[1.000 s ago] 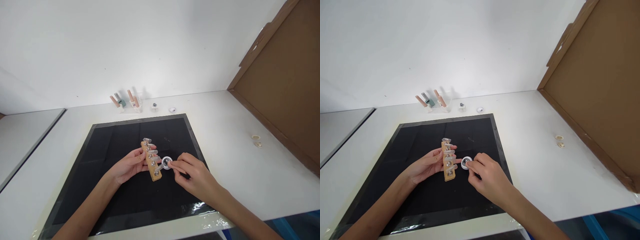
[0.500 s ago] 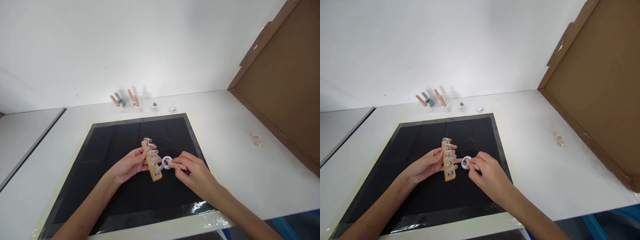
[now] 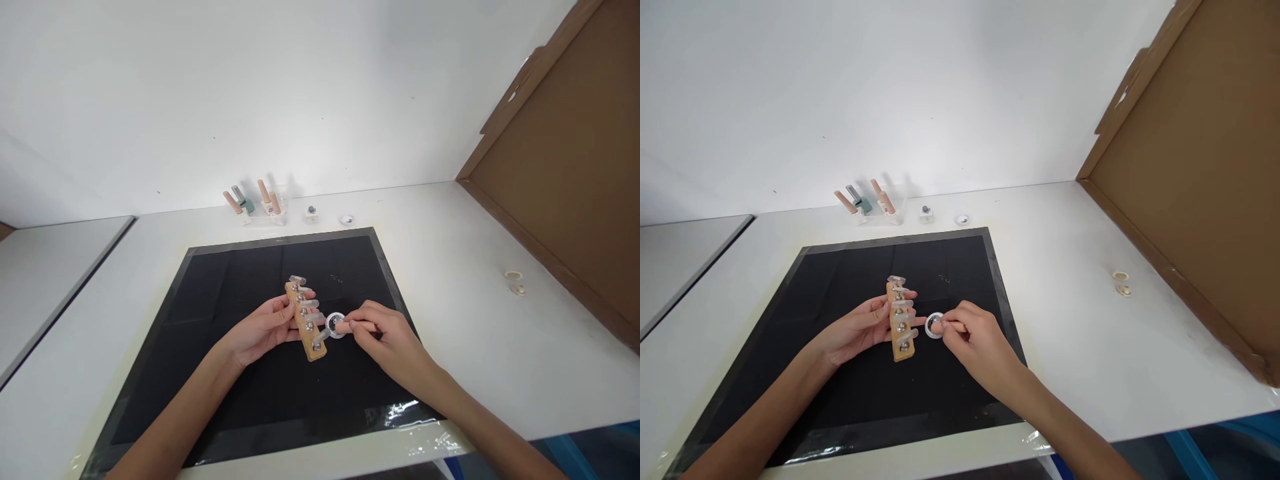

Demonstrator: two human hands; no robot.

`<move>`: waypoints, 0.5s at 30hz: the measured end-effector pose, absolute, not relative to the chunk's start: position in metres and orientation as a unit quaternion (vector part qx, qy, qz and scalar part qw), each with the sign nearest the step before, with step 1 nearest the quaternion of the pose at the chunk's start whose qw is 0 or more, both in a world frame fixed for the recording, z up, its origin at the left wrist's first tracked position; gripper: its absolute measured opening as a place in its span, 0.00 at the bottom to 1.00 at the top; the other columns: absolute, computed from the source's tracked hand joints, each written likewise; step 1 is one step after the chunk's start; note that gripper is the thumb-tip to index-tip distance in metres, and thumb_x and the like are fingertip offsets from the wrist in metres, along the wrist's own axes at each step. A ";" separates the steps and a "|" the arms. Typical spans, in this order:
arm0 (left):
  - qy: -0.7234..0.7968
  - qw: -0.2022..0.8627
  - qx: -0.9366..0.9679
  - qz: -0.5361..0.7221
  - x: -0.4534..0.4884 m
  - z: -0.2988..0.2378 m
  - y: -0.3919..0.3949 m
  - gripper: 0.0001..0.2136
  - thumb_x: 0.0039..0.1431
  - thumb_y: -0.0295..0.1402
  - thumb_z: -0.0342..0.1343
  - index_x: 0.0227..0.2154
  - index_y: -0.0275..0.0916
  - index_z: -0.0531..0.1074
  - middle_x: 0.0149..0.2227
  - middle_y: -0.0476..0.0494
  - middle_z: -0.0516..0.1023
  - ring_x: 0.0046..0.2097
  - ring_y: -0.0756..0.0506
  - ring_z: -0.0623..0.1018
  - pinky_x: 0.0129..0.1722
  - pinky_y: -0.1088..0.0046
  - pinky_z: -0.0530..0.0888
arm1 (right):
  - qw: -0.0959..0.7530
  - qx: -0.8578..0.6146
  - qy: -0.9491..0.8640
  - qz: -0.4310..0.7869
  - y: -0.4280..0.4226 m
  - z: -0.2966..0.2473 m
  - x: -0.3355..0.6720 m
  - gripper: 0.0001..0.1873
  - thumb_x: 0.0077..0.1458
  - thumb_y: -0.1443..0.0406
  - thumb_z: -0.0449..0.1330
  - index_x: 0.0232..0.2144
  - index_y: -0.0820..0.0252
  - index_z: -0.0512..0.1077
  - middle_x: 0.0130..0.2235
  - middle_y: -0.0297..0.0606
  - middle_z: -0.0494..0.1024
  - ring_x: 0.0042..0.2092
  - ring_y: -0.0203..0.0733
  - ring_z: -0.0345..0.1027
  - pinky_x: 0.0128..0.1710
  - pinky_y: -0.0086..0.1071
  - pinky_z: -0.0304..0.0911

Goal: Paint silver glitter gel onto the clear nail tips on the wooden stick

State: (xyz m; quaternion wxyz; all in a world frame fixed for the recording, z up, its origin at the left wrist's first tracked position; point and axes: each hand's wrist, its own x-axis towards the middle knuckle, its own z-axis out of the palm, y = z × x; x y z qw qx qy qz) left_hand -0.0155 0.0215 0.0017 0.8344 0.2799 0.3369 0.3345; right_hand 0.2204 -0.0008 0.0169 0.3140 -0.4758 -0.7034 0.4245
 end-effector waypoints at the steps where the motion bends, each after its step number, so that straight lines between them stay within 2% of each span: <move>1: 0.335 0.835 0.280 0.335 -0.016 0.001 0.021 0.16 0.58 0.33 0.59 0.48 0.36 0.71 0.42 0.39 0.81 0.49 0.38 0.78 0.49 0.60 0.70 | 0.315 -0.477 -0.699 0.430 0.000 0.016 0.221 0.11 0.59 0.67 0.54 0.29 0.58 0.76 0.28 0.33 0.69 0.26 0.33 0.59 0.22 0.27 0.53; 8: 0.347 0.830 0.285 0.331 -0.015 0.003 0.021 0.15 0.59 0.33 0.58 0.48 0.36 0.70 0.43 0.37 0.81 0.50 0.37 0.77 0.50 0.59 0.69 | 0.328 -0.477 -0.688 0.437 -0.001 0.015 0.225 0.12 0.58 0.67 0.54 0.27 0.59 0.75 0.28 0.34 0.68 0.25 0.33 0.58 0.21 0.27 0.50; 15: 0.339 0.833 0.289 0.328 -0.016 0.003 0.021 0.14 0.60 0.32 0.57 0.49 0.37 0.70 0.43 0.37 0.80 0.52 0.36 0.76 0.51 0.58 0.69 | 0.342 -0.487 -0.698 0.399 0.000 0.019 0.232 0.10 0.57 0.68 0.54 0.29 0.58 0.75 0.27 0.34 0.68 0.25 0.34 0.59 0.20 0.27 0.52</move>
